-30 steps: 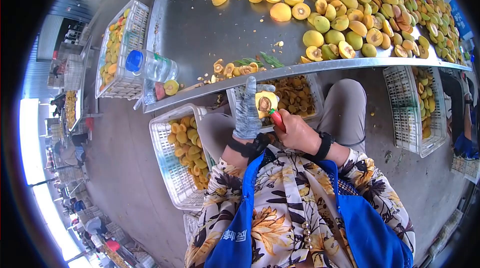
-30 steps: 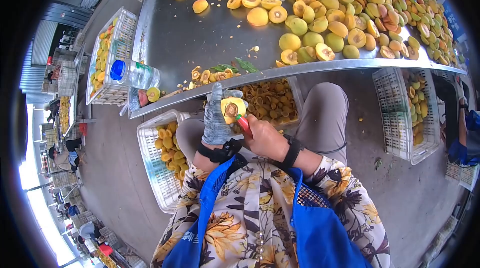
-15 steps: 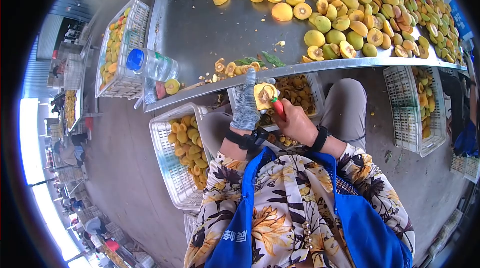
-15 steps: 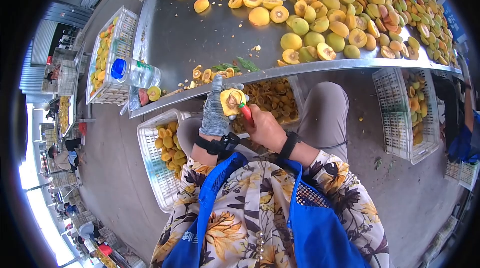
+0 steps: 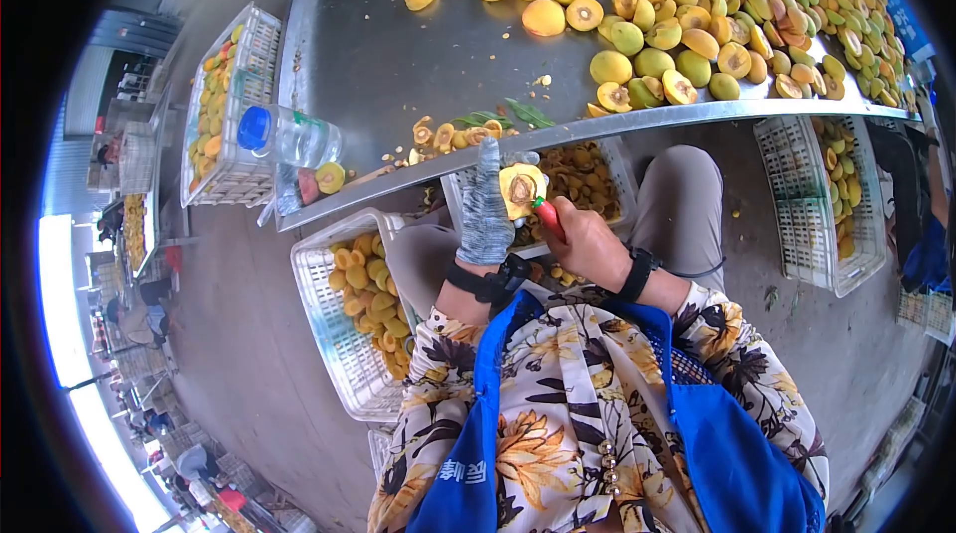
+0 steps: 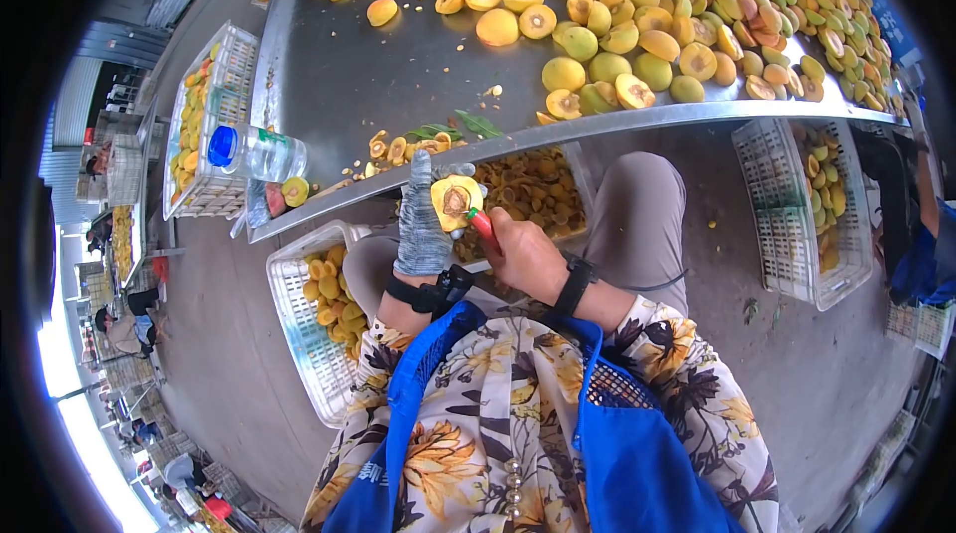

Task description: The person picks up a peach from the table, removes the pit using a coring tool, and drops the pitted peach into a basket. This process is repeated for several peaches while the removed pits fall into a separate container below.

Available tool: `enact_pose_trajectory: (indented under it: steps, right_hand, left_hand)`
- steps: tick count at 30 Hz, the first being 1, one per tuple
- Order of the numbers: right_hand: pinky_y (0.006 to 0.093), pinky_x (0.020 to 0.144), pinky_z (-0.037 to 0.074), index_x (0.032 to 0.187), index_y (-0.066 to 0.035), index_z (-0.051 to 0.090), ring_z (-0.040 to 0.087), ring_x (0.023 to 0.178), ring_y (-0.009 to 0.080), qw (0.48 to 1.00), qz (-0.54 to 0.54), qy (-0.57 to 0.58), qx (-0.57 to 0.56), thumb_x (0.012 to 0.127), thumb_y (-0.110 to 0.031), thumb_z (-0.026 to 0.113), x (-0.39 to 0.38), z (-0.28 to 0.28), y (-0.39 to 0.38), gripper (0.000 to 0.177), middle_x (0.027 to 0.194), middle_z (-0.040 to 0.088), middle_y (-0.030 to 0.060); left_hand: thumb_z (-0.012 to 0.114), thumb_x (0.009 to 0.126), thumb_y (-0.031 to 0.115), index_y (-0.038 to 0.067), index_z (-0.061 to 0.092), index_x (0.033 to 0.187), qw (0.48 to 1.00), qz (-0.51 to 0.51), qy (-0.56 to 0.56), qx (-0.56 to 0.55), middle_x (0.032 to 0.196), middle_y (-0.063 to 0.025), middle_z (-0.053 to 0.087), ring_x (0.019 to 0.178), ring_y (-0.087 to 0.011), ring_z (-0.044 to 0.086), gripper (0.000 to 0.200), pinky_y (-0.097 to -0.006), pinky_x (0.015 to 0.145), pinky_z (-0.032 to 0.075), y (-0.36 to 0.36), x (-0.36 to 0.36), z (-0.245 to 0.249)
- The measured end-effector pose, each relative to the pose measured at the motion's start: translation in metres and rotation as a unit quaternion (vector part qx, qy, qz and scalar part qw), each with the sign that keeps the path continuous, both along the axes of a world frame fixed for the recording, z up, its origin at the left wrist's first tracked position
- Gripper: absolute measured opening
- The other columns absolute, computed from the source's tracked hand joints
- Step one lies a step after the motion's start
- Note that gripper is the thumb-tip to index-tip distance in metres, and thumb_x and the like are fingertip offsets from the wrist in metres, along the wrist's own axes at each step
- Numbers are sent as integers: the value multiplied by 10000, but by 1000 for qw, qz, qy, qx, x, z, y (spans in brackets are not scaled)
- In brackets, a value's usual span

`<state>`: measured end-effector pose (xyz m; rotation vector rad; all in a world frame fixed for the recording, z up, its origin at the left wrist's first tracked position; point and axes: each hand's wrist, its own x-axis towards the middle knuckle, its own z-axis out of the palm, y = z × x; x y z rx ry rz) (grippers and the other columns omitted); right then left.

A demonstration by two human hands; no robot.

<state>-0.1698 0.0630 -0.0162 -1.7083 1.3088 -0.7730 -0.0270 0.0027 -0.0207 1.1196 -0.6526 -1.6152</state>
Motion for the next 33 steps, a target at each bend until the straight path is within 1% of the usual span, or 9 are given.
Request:
enact_pose_trajectory:
  steps: [5, 7, 13, 15, 21, 26, 29, 32, 33]
  right_hand:
    - [444, 541, 423, 878, 9, 439, 556, 634, 420, 1000, 6, 12, -2, 786, -50, 551, 1, 2, 0, 157, 627, 538, 236]
    - [444, 553, 429, 875, 14, 448, 566, 647, 414, 999, 50, 7, 2, 766, -34, 533, -3, 0, -2, 147, 639, 548, 240]
    - [436, 570, 441, 899, 30, 474, 574, 645, 406, 991, 127, 42, 30, 743, -54, 552, -11, -2, -9, 194, 657, 564, 234]
    - [430, 570, 442, 890, 30, 480, 573, 642, 404, 989, 136, 24, 48, 742, -61, 557, -9, -4, -6, 190, 655, 564, 231]
    - [414, 576, 447, 852, 22, 493, 573, 641, 399, 993, 95, -32, 70, 755, -86, 569, -2, -9, -9, 163, 667, 567, 230]
    - [410, 580, 449, 843, 20, 495, 567, 640, 399, 994, 74, -54, 58, 769, -95, 566, 1, -2, -13, 153, 677, 565, 236]
    - [394, 572, 448, 821, 14, 486, 575, 602, 349, 995, 84, -36, 46, 776, -87, 552, 5, 4, -8, 129, 637, 552, 198]
    - [348, 472, 440, 813, -4, 473, 547, 481, 233, 980, 114, -90, 138, 780, -55, 510, 4, 15, -9, 71, 589, 532, 118]
    - [313, 418, 416, 823, -13, 466, 515, 444, 175, 945, 136, -148, 257, 777, -41, 491, 2, 25, -11, 59, 578, 510, 77]
  left_hand:
    - [481, 873, 508, -5, 589, 942, 988, 45, -101, -110, 761, -109, 638, 580, -201, 629, 529, -273, 462, 506, 2, -2, -3]
    - [524, 901, 348, 4, 563, 956, 998, -42, 2, -37, 784, -119, 635, 648, -180, 633, 351, -266, 588, 531, 0, 6, 5]
    - [572, 871, 356, 40, 560, 956, 990, -140, 10, 23, 697, -122, 629, 597, -173, 616, 328, -253, 557, 507, -12, 14, 14]
    - [587, 857, 378, 50, 553, 994, 959, -247, -136, -1, 692, -120, 630, 600, -171, 616, 357, -257, 573, 509, -14, 16, 19]
    - [562, 865, 403, 10, 560, 970, 981, -177, -8, 78, 759, -137, 633, 637, -175, 624, 407, -263, 602, 528, -13, 20, 18]
    - [528, 868, 440, 4, 578, 970, 993, -89, 64, -34, 846, -127, 632, 712, -210, 627, 451, -288, 597, 535, 1, 14, 10]
    - [564, 855, 416, 16, 586, 902, 999, 2, 40, -17, 775, -122, 628, 601, -207, 616, 404, -291, 525, 523, 11, 7, 9]
    - [631, 833, 306, 15, 600, 798, 998, 59, 2, -32, 695, -120, 618, 487, -208, 583, 295, -302, 465, 506, 12, 4, 7]
    - [631, 833, 306, 15, 600, 798, 998, 58, 1, -30, 695, -120, 618, 487, -208, 583, 295, -302, 465, 506, 12, 4, 6]
